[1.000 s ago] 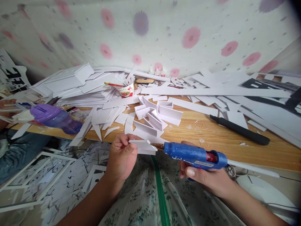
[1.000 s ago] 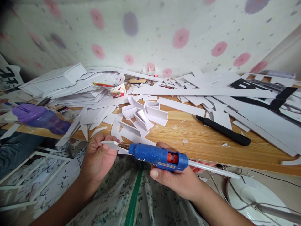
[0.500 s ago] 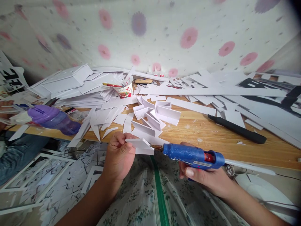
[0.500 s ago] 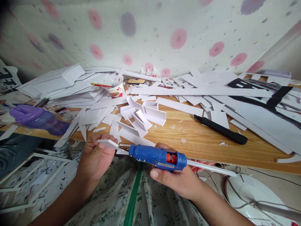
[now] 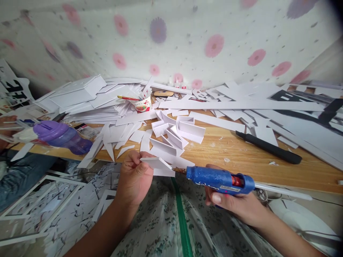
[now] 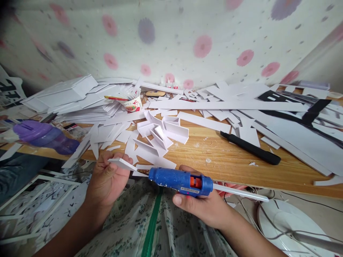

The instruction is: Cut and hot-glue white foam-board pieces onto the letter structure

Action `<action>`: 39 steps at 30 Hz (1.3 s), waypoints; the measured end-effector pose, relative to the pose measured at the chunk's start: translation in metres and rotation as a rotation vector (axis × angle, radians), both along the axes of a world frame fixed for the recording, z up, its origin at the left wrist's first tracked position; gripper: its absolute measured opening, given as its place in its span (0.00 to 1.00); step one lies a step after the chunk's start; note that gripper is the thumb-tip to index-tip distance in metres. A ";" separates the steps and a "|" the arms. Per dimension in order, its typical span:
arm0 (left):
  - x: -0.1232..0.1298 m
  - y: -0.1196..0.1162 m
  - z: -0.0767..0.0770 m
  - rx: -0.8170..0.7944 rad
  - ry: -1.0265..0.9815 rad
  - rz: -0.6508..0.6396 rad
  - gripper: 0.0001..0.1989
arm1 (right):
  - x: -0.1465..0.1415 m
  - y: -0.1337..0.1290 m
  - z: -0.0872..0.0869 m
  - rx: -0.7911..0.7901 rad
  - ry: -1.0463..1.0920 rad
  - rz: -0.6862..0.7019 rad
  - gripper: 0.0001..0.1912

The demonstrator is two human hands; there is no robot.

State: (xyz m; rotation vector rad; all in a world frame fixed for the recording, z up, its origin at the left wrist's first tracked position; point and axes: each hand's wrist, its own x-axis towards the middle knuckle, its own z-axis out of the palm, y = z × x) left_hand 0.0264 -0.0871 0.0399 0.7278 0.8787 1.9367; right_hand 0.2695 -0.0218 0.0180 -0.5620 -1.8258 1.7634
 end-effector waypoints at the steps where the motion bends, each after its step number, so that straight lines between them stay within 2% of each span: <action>1: 0.000 0.000 0.000 -0.002 -0.002 -0.004 0.18 | 0.001 -0.001 -0.002 -0.005 0.006 -0.009 0.15; 6: -0.002 0.000 0.001 0.014 0.024 -0.006 0.20 | 0.004 -0.002 -0.008 -0.040 0.015 -0.008 0.13; 10: -0.002 0.000 0.004 0.092 0.166 -0.017 0.20 | 0.005 -0.001 -0.003 -0.064 0.015 0.045 0.16; 15: -0.009 -0.005 0.008 0.256 0.574 0.027 0.12 | 0.009 0.002 -0.004 -0.134 0.067 0.070 0.14; 20: -0.018 -0.014 0.016 0.383 1.125 0.082 0.08 | 0.016 0.001 -0.017 -0.313 0.108 -0.085 0.13; 22: -0.017 -0.018 0.021 0.460 1.330 0.110 0.07 | 0.017 0.001 -0.020 -0.334 0.095 -0.129 0.14; 24: -0.015 -0.021 0.026 0.512 1.452 0.163 0.05 | 0.017 0.001 -0.020 -0.328 0.084 -0.156 0.15; 28: -0.011 -0.022 0.029 0.444 1.509 0.241 0.07 | 0.019 0.008 -0.021 -0.309 0.099 -0.196 0.14; 32: -0.011 -0.011 0.032 0.313 1.594 0.166 0.11 | 0.025 0.020 -0.026 -0.243 0.140 -0.214 0.13; 39: -0.007 0.008 0.032 0.115 1.603 0.091 0.08 | 0.030 0.031 -0.034 -0.402 0.232 -0.331 0.13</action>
